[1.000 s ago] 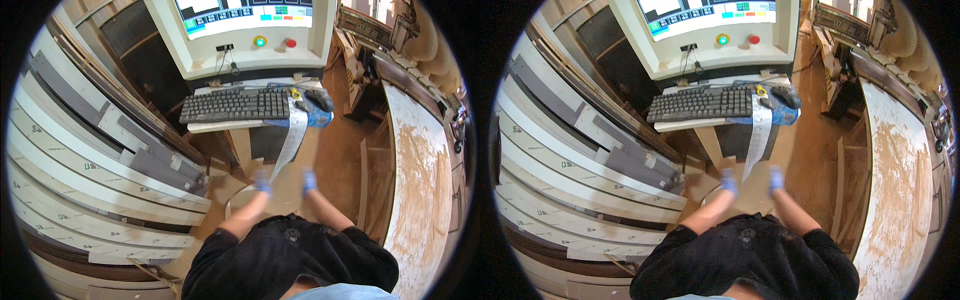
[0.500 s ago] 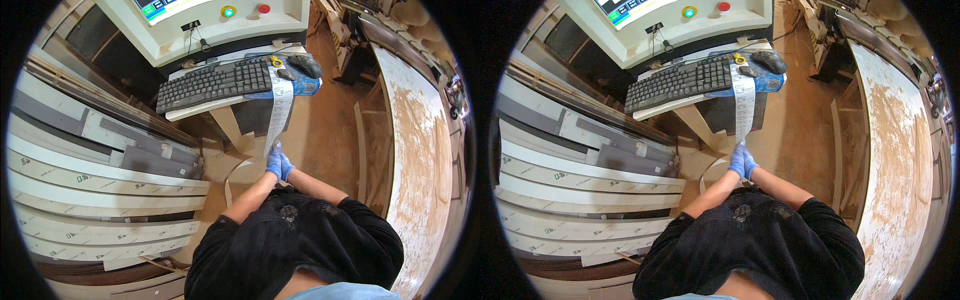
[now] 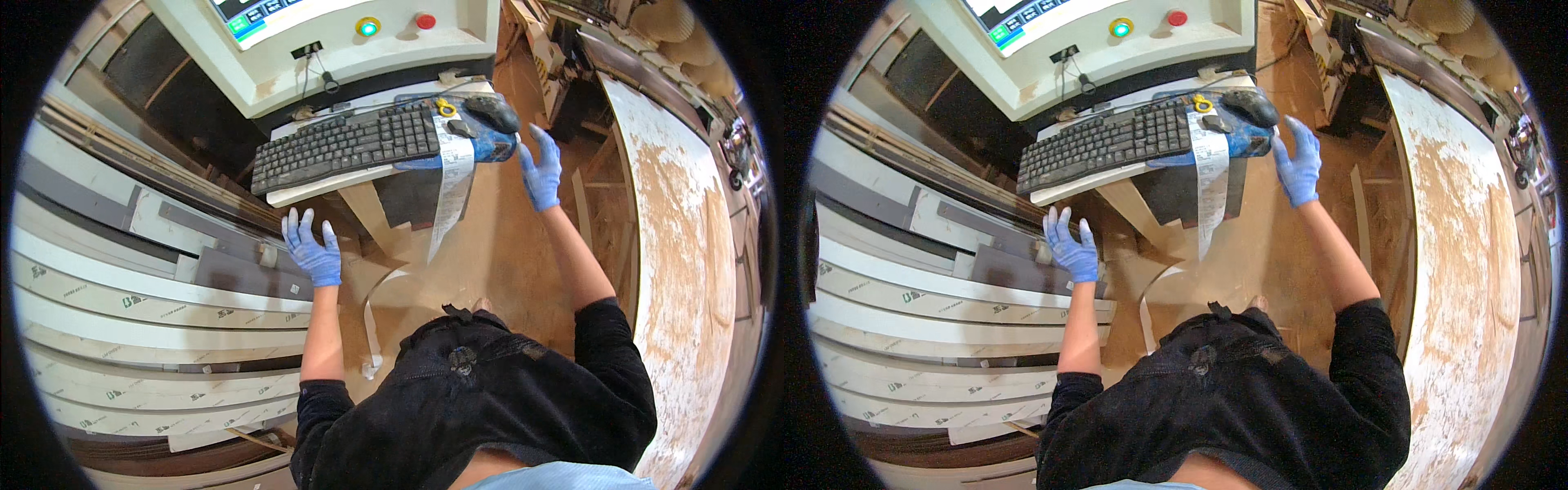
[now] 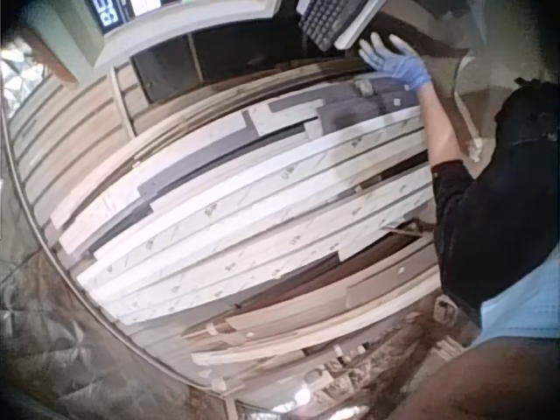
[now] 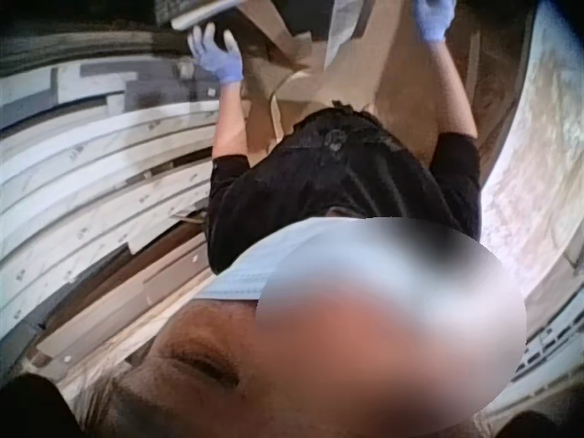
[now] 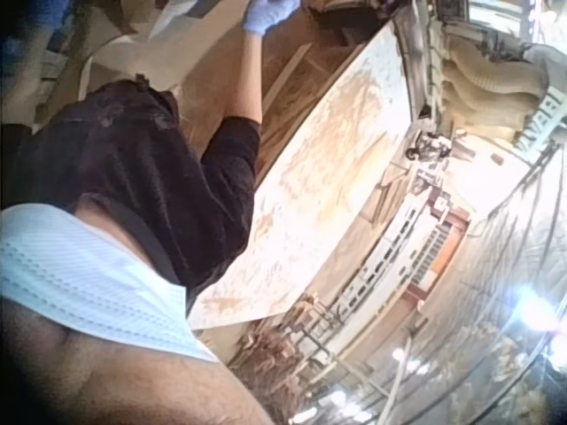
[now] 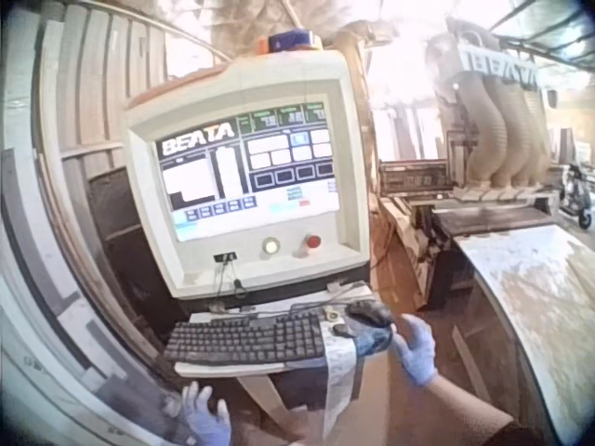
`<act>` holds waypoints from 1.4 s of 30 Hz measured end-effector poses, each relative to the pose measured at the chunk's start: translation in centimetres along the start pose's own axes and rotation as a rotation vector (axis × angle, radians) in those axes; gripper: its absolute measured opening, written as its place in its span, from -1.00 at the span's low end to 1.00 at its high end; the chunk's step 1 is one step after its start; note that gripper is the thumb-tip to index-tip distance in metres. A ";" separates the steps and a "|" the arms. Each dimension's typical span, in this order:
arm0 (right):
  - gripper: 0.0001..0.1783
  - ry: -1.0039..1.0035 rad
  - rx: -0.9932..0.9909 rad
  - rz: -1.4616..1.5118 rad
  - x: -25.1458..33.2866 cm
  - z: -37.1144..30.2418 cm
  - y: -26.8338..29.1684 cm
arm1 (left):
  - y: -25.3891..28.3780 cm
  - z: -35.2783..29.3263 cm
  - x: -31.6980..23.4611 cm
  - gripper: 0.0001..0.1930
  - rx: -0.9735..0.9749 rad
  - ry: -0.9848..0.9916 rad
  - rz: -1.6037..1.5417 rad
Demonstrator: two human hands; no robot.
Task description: The person picks up and stacks rectangular wood panels, moves them across the workshop floor, and places them on a workbench. They use a handheld air blower to clean dust from the panels and the workbench surface. The person then operates a computer terminal, using the keyboard and mouse to interact with the machine interface.
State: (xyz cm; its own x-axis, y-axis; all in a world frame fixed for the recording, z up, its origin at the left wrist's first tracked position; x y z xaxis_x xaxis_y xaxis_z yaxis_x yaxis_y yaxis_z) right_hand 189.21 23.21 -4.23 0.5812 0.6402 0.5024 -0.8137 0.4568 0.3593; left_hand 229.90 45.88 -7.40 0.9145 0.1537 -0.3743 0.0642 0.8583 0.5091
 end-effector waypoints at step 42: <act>-0.62 0.330 0.248 -0.145 4.5 6.3 -7.6 | -1.4 5.1 1.3 -0.71 -0.260 -0.090 0.024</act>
State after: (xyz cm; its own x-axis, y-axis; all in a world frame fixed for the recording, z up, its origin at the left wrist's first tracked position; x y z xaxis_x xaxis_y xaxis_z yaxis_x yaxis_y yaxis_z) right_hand 197.97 18.74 0.27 0.6254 0.7619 0.1685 -0.6752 0.4201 0.6063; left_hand 233.05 42.38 -4.68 0.9470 0.1415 -0.2885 -0.0523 0.9536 0.2964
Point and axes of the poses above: each hand's wrist, its own z-axis towards the middle knuckle, its own y-axis out of the back of the hand, x = y × z, the point moved 8 cm from there along z, towards the middle knuckle, and after that the axes turned 3 degrees about y, right-handed, at the moved point
